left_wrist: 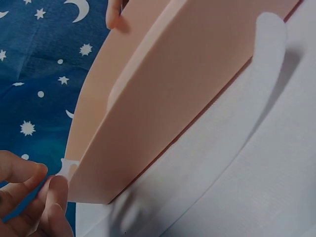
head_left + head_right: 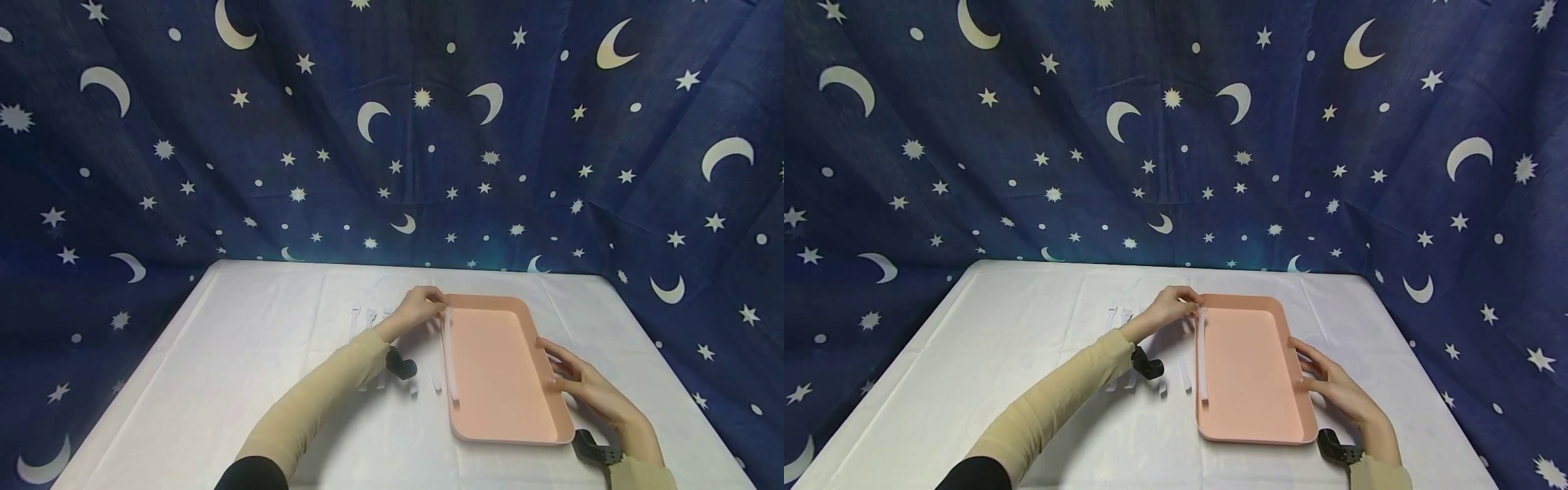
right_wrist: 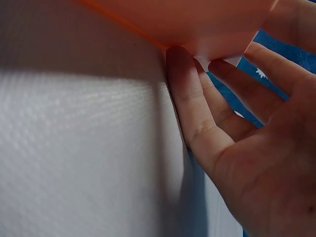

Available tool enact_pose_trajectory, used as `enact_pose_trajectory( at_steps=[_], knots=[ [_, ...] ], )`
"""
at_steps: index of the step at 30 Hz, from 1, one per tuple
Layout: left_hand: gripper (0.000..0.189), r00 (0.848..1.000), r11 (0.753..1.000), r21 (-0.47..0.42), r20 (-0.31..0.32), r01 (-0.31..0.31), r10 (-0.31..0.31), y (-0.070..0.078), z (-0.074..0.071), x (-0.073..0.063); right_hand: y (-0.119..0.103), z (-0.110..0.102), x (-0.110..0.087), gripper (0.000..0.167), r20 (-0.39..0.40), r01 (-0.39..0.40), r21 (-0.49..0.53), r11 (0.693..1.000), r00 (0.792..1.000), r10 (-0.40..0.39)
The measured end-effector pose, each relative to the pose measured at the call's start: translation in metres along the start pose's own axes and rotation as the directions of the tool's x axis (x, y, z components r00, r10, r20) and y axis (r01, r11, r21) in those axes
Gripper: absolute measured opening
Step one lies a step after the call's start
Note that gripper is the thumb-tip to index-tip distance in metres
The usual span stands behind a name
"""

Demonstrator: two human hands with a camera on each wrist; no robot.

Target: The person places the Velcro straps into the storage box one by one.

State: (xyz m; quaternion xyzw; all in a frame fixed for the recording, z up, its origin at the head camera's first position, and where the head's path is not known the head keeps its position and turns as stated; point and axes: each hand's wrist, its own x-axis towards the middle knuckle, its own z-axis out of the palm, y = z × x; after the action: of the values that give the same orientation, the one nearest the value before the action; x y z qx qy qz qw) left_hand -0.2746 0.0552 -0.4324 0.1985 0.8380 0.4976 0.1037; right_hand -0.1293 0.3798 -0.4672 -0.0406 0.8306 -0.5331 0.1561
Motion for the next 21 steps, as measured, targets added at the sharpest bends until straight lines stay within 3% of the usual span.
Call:
enact_pose_trajectory(
  at_steps=[9,21],
  knots=[
    [0.019,0.999,0.999,-0.033,-0.033,0.042,-0.043,-0.002,-0.006,-0.005,-0.001,0.001,0.0,0.08,0.008,0.006,0.014,1.0,1.0,-0.006],
    [0.019,0.998,0.99,-0.138,-0.047,0.038,-0.045,-0.004,-0.021,-0.021,0.001,0.001,0.001,0.079,0.002,0.027,0.016,1.0,1.0,-0.027]
  ],
)
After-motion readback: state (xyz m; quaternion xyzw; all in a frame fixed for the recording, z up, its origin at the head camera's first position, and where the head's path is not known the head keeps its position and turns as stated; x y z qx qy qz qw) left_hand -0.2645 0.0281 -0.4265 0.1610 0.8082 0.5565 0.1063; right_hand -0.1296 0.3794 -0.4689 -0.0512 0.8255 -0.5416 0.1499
